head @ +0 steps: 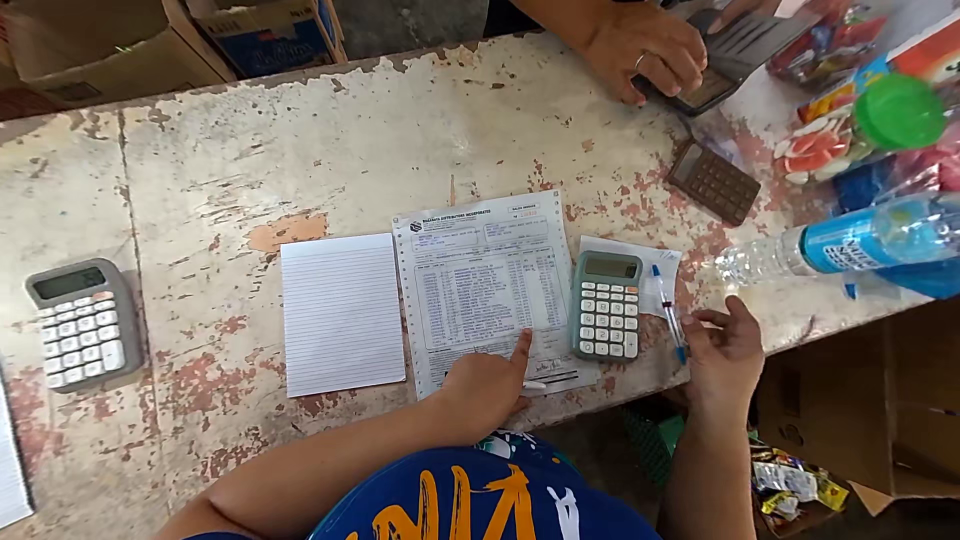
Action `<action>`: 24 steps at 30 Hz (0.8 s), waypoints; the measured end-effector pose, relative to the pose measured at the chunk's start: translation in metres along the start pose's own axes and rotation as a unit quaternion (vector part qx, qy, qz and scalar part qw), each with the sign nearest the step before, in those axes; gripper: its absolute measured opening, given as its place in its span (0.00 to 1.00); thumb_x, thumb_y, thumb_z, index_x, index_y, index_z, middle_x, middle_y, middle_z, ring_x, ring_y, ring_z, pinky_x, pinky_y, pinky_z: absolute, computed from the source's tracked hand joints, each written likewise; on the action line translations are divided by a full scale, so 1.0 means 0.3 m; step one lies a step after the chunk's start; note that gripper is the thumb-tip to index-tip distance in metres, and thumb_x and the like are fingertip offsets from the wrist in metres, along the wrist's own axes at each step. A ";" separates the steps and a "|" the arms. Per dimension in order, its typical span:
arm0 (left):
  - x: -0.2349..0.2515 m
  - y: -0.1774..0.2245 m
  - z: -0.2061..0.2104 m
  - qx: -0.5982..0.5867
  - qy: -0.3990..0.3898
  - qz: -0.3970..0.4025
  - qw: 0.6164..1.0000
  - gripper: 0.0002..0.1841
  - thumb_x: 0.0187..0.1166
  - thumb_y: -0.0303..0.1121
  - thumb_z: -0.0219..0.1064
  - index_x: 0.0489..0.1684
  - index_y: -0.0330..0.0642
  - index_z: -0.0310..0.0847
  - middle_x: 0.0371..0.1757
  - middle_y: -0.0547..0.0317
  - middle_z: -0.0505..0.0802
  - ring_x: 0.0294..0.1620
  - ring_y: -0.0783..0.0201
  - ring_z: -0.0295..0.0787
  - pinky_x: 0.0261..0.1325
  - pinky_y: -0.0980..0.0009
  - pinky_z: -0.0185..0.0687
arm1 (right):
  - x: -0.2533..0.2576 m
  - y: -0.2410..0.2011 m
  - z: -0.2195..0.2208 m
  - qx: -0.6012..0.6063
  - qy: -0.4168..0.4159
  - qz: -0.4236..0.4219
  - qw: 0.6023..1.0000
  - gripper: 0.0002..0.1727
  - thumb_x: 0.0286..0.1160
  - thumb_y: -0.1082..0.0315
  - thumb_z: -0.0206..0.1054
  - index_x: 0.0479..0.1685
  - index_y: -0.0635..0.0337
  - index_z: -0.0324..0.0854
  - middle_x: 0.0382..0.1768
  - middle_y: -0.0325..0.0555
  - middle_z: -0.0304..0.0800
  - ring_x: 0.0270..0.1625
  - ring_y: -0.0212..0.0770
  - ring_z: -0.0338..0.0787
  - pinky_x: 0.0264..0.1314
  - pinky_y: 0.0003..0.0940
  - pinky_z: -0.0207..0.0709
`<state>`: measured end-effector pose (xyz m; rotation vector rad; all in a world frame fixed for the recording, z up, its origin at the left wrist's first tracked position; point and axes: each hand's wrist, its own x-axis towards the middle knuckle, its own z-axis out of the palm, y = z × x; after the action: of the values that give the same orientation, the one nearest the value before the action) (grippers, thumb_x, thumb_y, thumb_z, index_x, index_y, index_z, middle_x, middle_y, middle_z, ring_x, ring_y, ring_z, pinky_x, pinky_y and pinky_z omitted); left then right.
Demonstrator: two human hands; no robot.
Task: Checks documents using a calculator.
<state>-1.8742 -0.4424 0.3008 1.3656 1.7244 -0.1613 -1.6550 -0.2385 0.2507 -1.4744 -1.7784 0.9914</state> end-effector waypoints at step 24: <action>0.000 0.007 0.005 0.017 0.005 -0.004 1.000 0.47 0.88 0.53 0.59 0.96 0.40 0.30 0.47 0.37 0.91 0.51 0.35 0.91 0.52 0.41 0.84 | -0.419 0.083 0.217 -0.040 -0.017 -0.495 0.868 0.13 0.90 0.54 0.55 0.38 0.49 0.76 0.38 0.40 0.79 0.48 0.37 0.82 0.63 0.29 0.73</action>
<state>-1.8718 -0.4426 0.3009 1.3864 1.7433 -0.1879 -1.6729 -0.3701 0.1957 -0.3942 -2.2056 0.3896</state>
